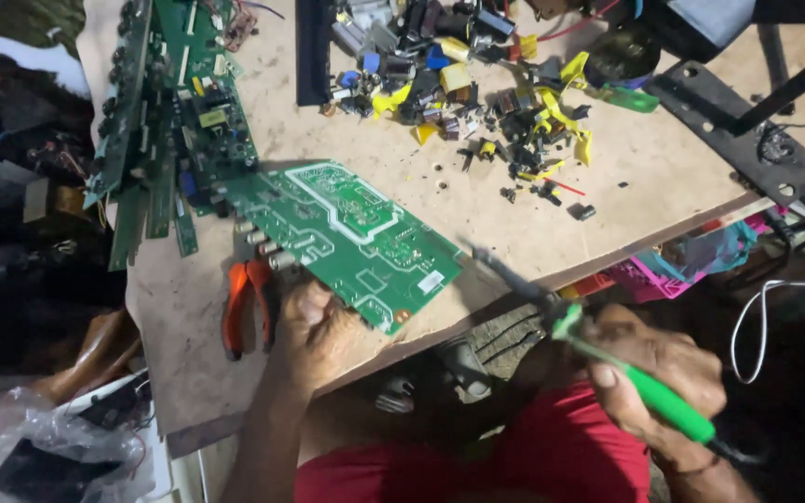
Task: The person solders a green circuit board using a soldering iron, repeatedly applying heat to various points on the board. The board is rotated and repositioned multiple times to access different areas while soldering continues.
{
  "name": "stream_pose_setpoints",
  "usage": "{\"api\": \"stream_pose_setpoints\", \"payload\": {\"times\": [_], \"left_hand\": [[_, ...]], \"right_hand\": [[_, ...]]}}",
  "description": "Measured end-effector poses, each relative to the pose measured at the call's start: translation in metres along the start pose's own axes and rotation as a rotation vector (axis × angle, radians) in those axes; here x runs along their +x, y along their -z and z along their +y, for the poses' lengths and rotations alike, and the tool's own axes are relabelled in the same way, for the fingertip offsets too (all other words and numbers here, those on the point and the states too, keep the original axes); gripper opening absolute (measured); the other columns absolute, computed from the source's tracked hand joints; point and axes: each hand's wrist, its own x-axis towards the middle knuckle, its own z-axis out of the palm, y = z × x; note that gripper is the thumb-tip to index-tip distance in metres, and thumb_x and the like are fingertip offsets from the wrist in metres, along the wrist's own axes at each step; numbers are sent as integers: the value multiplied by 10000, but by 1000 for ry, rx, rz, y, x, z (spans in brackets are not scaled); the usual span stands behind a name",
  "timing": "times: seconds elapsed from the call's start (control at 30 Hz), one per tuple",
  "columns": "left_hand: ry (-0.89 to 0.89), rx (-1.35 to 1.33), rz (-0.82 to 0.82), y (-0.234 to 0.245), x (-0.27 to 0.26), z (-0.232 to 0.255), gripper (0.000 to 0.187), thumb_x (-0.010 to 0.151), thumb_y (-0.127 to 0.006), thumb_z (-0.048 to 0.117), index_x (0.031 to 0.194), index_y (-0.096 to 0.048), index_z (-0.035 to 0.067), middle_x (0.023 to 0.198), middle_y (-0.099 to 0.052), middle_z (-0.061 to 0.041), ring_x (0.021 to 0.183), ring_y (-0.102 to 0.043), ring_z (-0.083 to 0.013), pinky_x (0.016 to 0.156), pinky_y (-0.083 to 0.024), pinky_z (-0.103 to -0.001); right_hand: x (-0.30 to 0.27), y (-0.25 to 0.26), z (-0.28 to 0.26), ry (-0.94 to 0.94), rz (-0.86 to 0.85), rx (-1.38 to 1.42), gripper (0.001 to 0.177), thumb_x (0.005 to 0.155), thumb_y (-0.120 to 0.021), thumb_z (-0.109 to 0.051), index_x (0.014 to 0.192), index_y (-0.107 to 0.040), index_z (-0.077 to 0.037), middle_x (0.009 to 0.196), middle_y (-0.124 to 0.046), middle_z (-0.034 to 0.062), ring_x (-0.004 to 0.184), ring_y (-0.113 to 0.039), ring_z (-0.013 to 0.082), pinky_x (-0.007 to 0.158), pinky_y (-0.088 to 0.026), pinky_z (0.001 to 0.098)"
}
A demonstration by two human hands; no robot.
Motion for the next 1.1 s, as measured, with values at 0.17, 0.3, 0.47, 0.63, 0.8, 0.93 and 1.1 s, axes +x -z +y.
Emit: {"api": "stream_pose_setpoints", "payload": {"times": [0.17,0.3,0.47,0.63,0.8,0.93,1.1], "left_hand": [[12,-452,252,-19,20,13,326,943,-738,184,733,-496,130,765,-595,-14,753,-612,-108,712,-507,-288],[-32,-321,289,-33,45,74,261,990,-655,163,788,-606,5,685,-703,-208,657,-720,-237,640,-583,-310],[119,-447,240,-36,60,117,224,1010,-644,200,882,-684,21,815,-763,-144,724,-773,-220,651,-629,-314],[179,-563,252,-34,66,135,219,1011,-653,219,884,-710,51,880,-782,-145,723,-775,-241,638,-648,-328],[67,-692,200,-23,64,125,195,988,-679,248,1025,-734,65,1023,-785,-131,894,-778,-246,807,-662,-341],[4,-552,302,-22,60,124,153,1008,-655,181,1032,-699,36,986,-770,-148,827,-775,-257,756,-664,-348],[-160,-345,486,-22,58,117,167,1033,-620,158,1048,-651,-5,952,-745,-153,765,-773,-232,683,-672,-318]], "right_hand": [[17,-18,29,99,-22,-203,317,864,-746,-106,1139,-693,43,937,-709,241,768,-706,398,673,-563,462],[43,-59,46,211,59,-53,429,802,-856,-90,1173,-707,65,994,-705,270,808,-722,416,681,-577,515],[66,-75,30,235,169,-31,354,820,-854,-55,1118,-714,76,941,-709,252,770,-732,390,674,-587,475],[78,-72,12,292,265,-21,280,809,-849,42,1051,-719,93,865,-696,250,724,-713,388,671,-584,445],[91,-75,-2,253,295,13,263,788,-856,78,1023,-738,69,871,-721,229,748,-739,340,684,-583,418],[99,-79,-18,222,282,29,262,812,-836,71,1056,-742,51,892,-728,228,766,-742,349,695,-579,417],[113,-83,-33,204,230,15,275,828,-833,55,1089,-758,5,955,-757,206,836,-767,355,712,-587,446]]}}
